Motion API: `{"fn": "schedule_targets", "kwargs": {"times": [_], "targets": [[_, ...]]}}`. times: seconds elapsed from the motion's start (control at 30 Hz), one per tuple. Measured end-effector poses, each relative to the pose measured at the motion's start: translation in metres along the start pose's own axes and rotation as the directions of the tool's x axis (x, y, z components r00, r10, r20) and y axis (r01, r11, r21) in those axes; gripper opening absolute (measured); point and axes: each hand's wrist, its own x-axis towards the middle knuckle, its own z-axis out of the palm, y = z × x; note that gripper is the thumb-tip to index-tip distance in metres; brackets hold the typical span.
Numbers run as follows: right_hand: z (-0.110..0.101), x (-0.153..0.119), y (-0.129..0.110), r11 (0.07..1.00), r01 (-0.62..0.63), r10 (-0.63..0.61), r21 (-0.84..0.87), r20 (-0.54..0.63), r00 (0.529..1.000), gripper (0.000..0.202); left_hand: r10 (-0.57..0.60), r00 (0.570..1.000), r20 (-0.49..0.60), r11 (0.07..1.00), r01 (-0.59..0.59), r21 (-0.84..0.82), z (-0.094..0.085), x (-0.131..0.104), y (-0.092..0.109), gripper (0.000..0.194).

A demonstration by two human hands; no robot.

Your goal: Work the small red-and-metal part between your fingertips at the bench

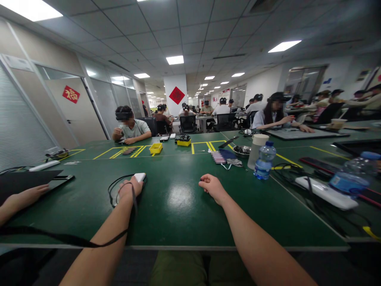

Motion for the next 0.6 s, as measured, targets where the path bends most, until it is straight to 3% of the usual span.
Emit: {"fn": "schedule_targets", "kwargs": {"times": [0.1, 0.3, 0.37, 0.43, 0.5, 0.6], "targets": [[0.000, -0.001, 0.000, 1.000, 0.003, -0.003, 0.013, 0.006, 1.000, 0.022, -0.068, 0.998, 0.009, 0.997, 0.068, 0.033, 0.003, -0.004, 0.003, 0.058], [-0.001, 0.001, 0.004, 0.999, 0.018, -0.018, 0.026, 0.023, 1.000, 0.022, -0.098, 0.993, 0.060, 0.995, 0.098, 0.009, -0.002, -0.013, 0.004, 0.056], [0.000, 0.001, 0.004, 1.000, 0.017, -0.017, 0.020, 0.022, 1.000, 0.022, -0.072, 0.997, 0.005, 0.997, 0.072, -0.002, -0.005, -0.019, 0.010, 0.053], [0.000, 0.001, 0.003, 1.000, 0.014, -0.015, 0.016, 0.024, 1.000, 0.022, 0.009, 0.992, -0.127, 1.000, -0.010, -0.004, -0.007, -0.028, 0.024, 0.048], [0.000, 0.000, 0.001, 1.000, 0.009, -0.009, 0.015, 0.026, 1.000, 0.023, 0.160, 0.956, -0.244, 0.985, -0.171, -0.023, -0.008, -0.039, 0.046, 0.046], [0.001, 0.000, 0.001, 1.000, 0.007, -0.007, 0.010, 0.020, 1.000, 0.023, 0.468, 0.872, -0.142, 0.846, -0.489, -0.212, -0.007, -0.065, 0.094, 0.038]]}}
